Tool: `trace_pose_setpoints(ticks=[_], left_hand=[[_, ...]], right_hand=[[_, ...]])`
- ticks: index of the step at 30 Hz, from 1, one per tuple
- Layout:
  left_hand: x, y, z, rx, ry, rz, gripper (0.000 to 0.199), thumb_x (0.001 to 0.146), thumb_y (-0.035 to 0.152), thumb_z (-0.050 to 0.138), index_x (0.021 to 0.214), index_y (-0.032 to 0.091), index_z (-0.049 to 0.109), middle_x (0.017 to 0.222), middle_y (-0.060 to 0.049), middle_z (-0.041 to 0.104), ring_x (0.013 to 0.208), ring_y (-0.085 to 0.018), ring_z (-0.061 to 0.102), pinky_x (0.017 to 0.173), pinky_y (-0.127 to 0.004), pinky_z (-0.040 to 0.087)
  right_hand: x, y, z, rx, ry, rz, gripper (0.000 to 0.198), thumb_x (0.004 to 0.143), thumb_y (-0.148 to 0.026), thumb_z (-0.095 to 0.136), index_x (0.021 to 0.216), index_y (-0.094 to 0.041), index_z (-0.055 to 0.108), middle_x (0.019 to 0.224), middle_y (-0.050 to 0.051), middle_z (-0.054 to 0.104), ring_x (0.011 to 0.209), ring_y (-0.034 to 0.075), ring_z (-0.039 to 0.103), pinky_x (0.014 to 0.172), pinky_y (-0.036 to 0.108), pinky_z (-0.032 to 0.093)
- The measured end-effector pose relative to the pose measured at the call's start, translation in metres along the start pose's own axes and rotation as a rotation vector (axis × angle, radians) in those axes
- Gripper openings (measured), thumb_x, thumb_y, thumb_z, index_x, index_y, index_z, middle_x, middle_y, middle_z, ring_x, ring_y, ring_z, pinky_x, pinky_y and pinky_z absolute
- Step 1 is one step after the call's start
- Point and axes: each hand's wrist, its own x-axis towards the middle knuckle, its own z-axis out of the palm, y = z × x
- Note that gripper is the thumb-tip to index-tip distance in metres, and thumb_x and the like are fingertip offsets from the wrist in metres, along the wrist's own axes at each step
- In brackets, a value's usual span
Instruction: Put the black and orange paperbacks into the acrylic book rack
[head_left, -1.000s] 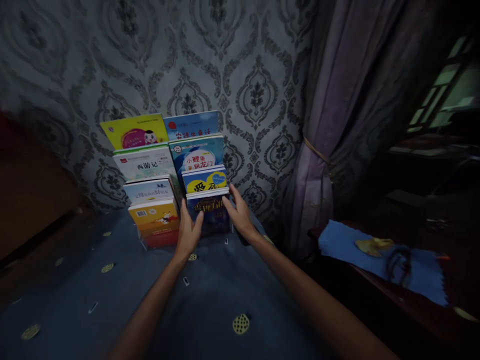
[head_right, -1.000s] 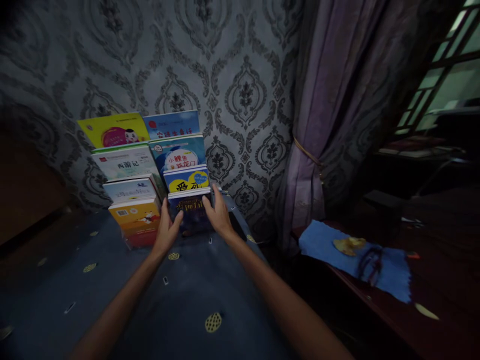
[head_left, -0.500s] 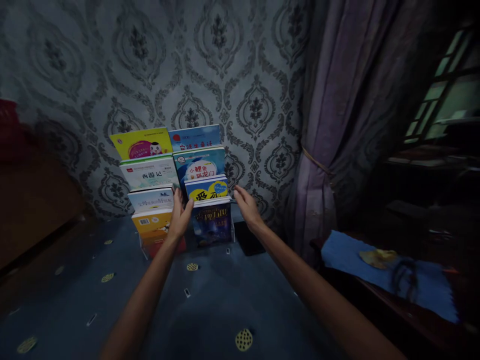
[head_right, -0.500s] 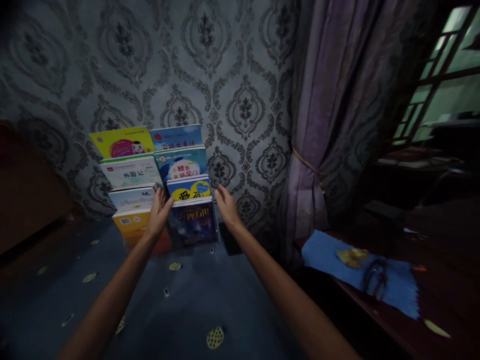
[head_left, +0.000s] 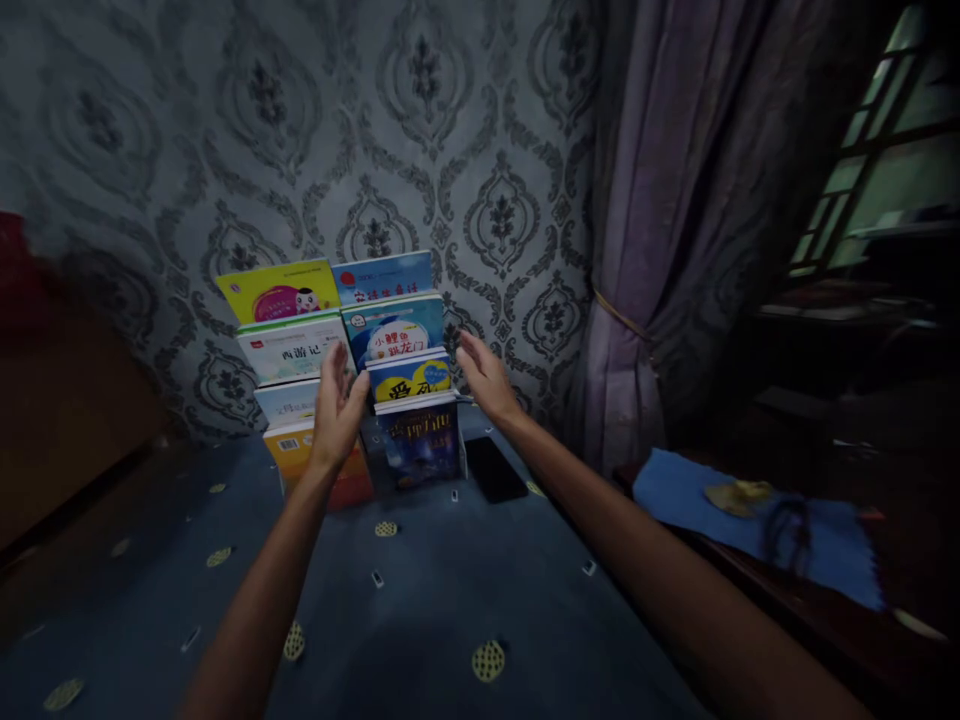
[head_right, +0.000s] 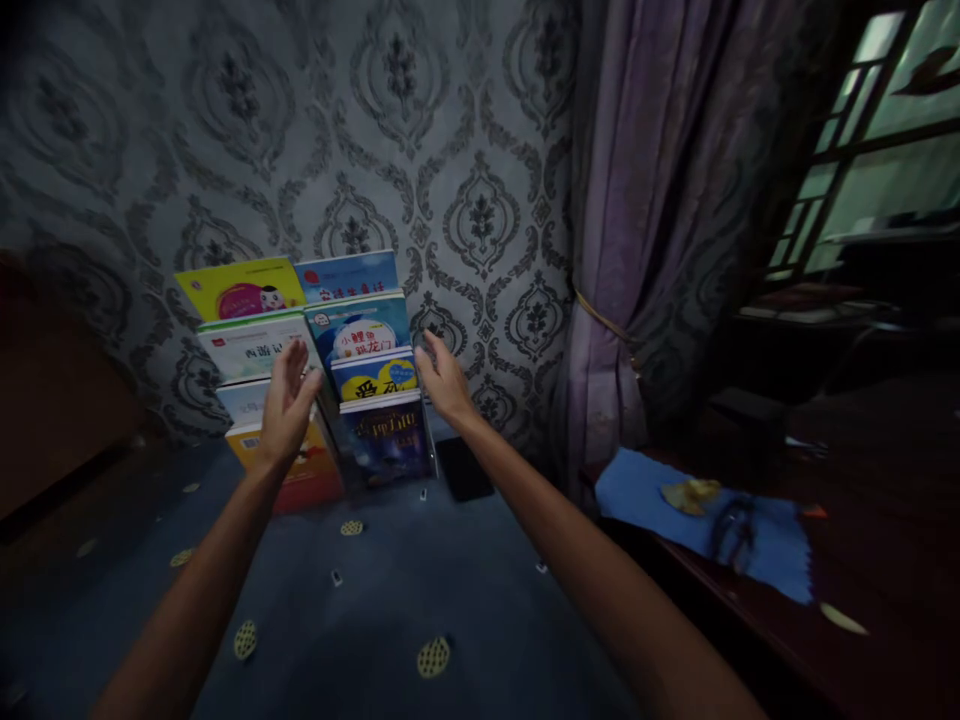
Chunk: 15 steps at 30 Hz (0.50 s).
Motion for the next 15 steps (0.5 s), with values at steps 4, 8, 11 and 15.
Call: trace_pose_setpoints(ticks=[4, 8, 11, 15], left_hand=[[-0.069, 0.001, -0.010, 0.150, -0.123, -0.023, 0.051, 0.099, 0.043, 0.052, 0.145, 0.023, 0.044, 0.153, -0.013, 0.047, 0.143, -0.027, 0.045, 0.118, -0.046, 0.038], [-0.153, -0.020, -0.007, 0.343, -0.272, -0.055, 0.044, 0.099, 0.033, 0.049, 0.142, 0.021, 0.047, 0.144, -0.014, 0.055, 0.136, -0.027, 0.052, 0.115, -0.049, 0.042], [-0.197, -0.033, 0.001, 0.384, -0.402, -0.101, 0.042, 0.100, 0.027, 0.044, 0.142, 0.022, 0.046, 0.147, -0.014, 0.052, 0.139, -0.026, 0.049, 0.114, -0.048, 0.043], [-0.222, -0.036, 0.007, 0.384, -0.538, -0.131, 0.043, 0.100, 0.024, 0.042, 0.143, 0.022, 0.045, 0.149, -0.013, 0.051, 0.142, -0.025, 0.045, 0.118, -0.048, 0.041]], right_hand=[[-0.076, 0.024, -0.034, -0.336, -0.078, 0.249, 0.059, 0.092, -0.043, 0.053, 0.144, -0.014, 0.050, 0.141, 0.017, 0.059, 0.131, 0.029, 0.056, 0.111, 0.046, 0.042], [-0.139, 0.028, -0.048, -0.782, -0.312, 0.598, 0.077, 0.088, -0.043, 0.060, 0.154, -0.013, 0.035, 0.141, 0.021, 0.056, 0.130, 0.036, 0.054, 0.105, 0.048, 0.042], [-0.155, 0.020, -0.042, -0.955, -0.456, 0.666, 0.090, 0.087, -0.053, 0.062, 0.158, -0.015, 0.024, 0.138, 0.022, 0.056, 0.125, 0.038, 0.055, 0.099, 0.045, 0.042], [-0.155, 0.012, -0.026, -1.108, -0.530, 0.619, 0.090, 0.088, -0.054, 0.062, 0.158, -0.013, 0.023, 0.134, 0.024, 0.057, 0.125, 0.037, 0.053, 0.099, 0.044, 0.038]])
